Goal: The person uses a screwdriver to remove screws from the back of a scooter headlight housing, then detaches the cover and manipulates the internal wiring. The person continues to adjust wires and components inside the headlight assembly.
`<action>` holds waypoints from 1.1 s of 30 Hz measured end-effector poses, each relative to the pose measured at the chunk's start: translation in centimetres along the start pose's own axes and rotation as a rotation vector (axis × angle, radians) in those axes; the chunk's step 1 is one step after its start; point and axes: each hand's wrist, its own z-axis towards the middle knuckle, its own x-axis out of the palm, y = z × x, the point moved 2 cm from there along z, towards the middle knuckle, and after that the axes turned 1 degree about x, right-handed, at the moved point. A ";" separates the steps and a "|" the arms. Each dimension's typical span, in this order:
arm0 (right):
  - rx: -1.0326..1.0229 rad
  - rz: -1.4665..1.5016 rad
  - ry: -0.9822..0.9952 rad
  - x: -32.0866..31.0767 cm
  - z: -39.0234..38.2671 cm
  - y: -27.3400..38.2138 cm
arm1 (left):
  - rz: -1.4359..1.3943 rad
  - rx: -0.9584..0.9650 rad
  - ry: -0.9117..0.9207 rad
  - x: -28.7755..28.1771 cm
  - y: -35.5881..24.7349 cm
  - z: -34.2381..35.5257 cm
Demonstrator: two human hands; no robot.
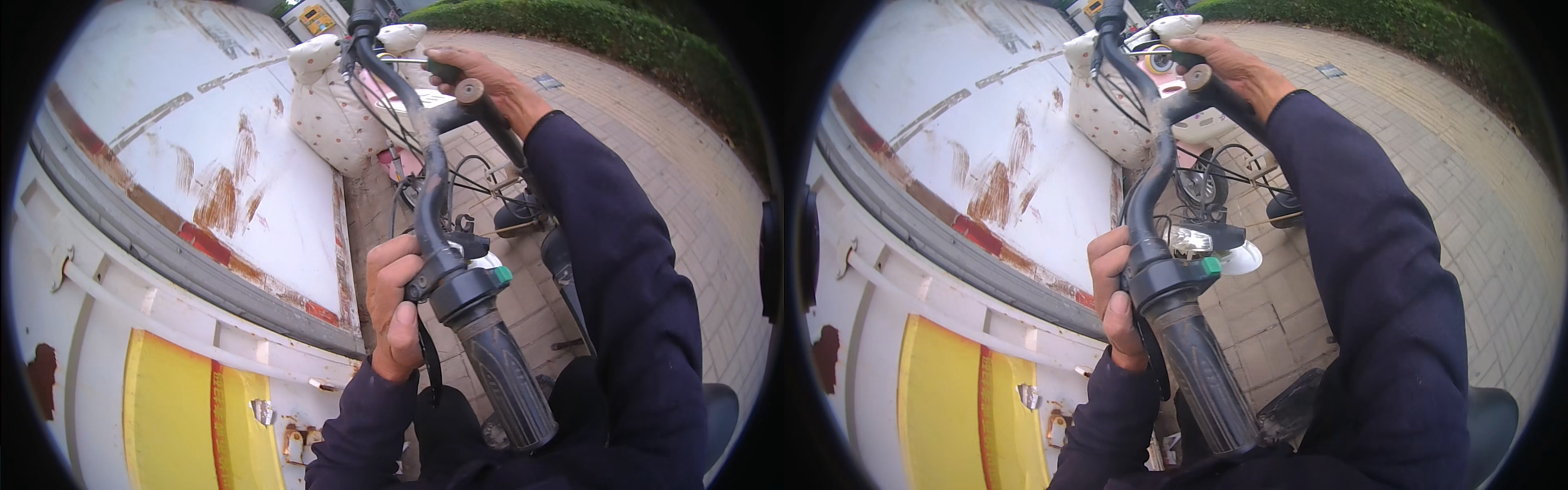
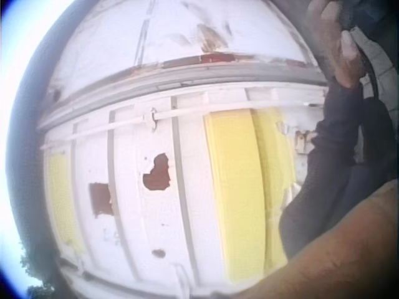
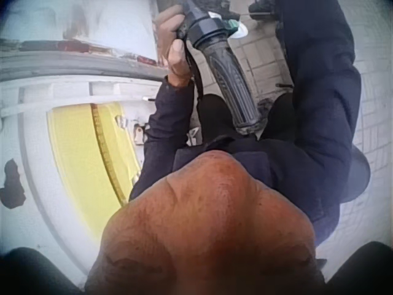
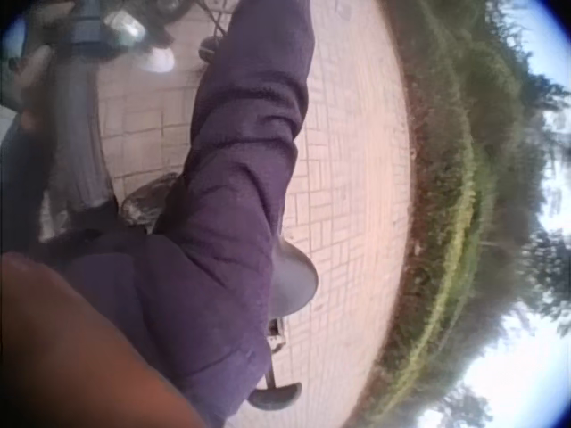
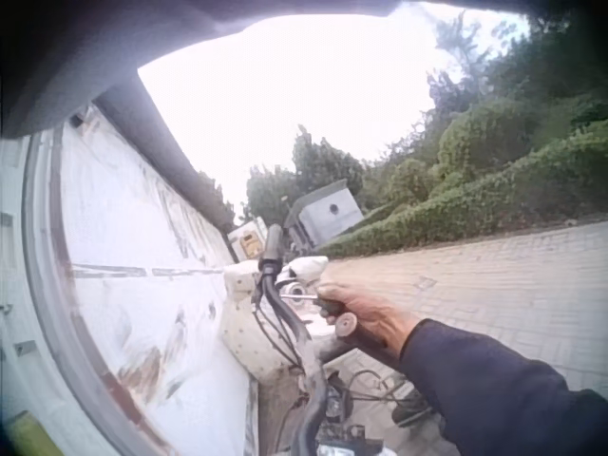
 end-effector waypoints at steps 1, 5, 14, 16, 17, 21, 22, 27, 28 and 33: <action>-0.084 -0.035 -0.004 0.2 0.4 0.1 | -0.011 0.012 -0.003 -0.1 0.1 0.1; -0.080 -0.119 -0.123 0.5 0.6 0.8 | -0.094 0.117 -0.021 0.0 0.7 0.5; 0.124 -0.290 -0.033 2.9 -0.7 1.1 | -0.307 0.239 -0.124 -0.2 2.6 -0.3; 0.022 -0.298 0.008 2.8 -0.5 1.5 | -0.410 0.235 -0.186 -0.5 3.4 -1.1; -0.009 -0.319 -0.038 2.6 -0.3 1.6 | -0.406 0.191 -0.242 -0.6 3.9 -1.7; -0.005 -0.338 0.092 2.1 0.3 1.3 | -0.334 -0.045 -0.346 -0.9 6.7 -4.5; -0.022 -0.360 0.128 2.1 0.2 1.2 | -0.369 -0.130 -0.320 -0.6 7.4 -5.0; 0.130 -0.883 0.145 3.2 -1.1 0.6 | -0.390 -0.312 -0.244 0.8 9.3 -6.8; 0.151 -0.978 0.175 3.6 -1.1 0.5 | -0.407 -0.322 -0.240 1.0 9.4 -7.0; 0.100 -1.092 -0.013 4.5 -0.3 1.2 | -0.431 -0.301 -0.235 1.3 9.5 -7.4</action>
